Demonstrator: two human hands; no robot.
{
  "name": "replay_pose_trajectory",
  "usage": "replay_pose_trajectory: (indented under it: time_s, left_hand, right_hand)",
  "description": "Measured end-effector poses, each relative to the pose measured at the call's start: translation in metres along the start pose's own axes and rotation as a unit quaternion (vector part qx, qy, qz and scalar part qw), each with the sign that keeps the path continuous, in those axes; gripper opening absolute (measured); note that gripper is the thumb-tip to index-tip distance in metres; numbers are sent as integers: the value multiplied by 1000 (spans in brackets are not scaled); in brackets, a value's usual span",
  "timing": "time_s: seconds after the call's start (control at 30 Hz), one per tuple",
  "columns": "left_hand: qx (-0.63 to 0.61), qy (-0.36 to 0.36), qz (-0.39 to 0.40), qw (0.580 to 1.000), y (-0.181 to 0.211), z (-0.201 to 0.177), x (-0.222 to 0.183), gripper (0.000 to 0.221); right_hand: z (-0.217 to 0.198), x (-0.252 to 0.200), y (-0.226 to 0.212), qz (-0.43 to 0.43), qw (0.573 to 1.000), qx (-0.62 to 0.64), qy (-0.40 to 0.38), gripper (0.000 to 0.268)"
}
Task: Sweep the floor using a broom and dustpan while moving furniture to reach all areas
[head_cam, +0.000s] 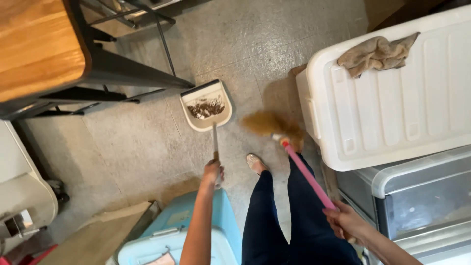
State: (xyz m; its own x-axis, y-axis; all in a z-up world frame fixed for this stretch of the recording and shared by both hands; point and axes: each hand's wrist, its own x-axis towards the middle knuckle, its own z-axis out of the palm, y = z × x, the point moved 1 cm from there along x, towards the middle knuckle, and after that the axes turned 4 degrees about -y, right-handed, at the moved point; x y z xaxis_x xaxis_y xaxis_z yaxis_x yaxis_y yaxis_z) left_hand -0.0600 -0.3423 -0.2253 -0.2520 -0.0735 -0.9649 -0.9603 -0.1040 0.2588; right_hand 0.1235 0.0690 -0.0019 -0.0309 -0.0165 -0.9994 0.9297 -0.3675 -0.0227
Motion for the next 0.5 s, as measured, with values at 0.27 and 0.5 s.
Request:
replay_pose_trajectory:
  time_s: [0.27,0.5]
  left_hand:
    - [261,-21,1,965,39,-57,-34,21]
    - [267,-41,23,962,44,-55,-9,19]
  right_hand:
    - [85,45,-72,-72,996,50,34,18]
    - [181,73,-269,-109,921,372,-38,22]
